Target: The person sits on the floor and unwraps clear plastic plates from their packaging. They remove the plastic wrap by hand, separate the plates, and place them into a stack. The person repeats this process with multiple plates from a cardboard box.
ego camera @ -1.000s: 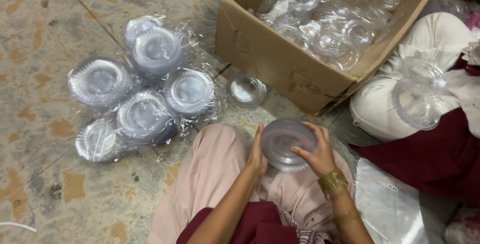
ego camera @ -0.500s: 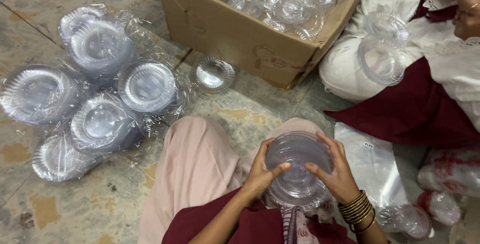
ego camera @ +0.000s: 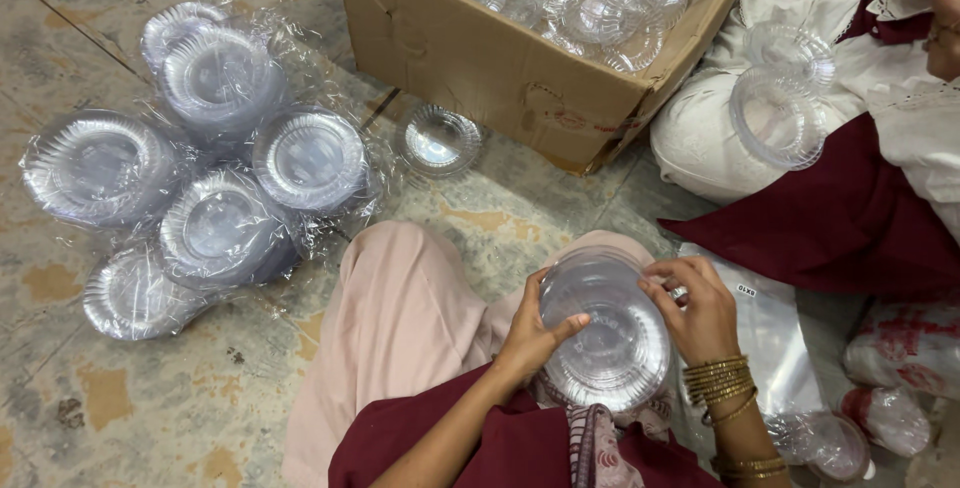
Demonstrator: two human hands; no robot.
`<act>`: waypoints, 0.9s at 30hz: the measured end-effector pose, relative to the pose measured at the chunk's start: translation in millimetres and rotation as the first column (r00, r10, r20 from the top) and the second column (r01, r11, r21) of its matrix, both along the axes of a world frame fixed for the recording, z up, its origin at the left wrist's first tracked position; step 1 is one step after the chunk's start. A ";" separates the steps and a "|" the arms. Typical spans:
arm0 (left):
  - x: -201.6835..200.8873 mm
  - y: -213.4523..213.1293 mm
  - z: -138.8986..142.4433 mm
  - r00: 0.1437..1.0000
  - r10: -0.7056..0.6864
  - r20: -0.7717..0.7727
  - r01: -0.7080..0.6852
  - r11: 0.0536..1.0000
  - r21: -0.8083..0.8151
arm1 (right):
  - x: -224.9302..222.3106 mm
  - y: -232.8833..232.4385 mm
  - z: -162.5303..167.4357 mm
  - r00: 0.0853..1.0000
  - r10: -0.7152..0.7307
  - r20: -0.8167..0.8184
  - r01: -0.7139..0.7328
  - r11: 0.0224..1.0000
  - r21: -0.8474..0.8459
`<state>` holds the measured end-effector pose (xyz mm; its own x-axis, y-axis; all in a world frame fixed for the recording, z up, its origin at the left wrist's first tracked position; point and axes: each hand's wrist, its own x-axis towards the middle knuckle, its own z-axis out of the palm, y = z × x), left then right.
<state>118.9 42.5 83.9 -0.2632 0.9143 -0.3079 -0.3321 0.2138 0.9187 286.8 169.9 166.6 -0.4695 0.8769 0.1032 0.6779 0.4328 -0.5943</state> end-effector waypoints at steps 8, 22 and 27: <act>-6.1 3.9 -14.0 0.996 0.023 0.082 -0.014 0.994 -0.112 | -20.5 19.1 -14.9 0.995 0.049 0.087 -0.052 0.998 0.031; -4.0 3.2 -19.1 0.990 0.042 0.133 -0.034 0.998 -0.060 | -38.7 14.9 9.5 0.964 0.089 0.252 -0.107 0.993 0.057; -4.8 2.2 -17.9 0.994 0.044 0.099 -0.038 0.997 -0.066 | -38.9 13.1 12.8 0.959 0.101 0.264 -0.115 0.993 0.039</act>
<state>114.1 44.6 66.0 -0.2647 0.8809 -0.3923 -0.4320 0.2554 0.8650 247.9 183.0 179.4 -0.5780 0.8160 0.0099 0.7538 0.5385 -0.3766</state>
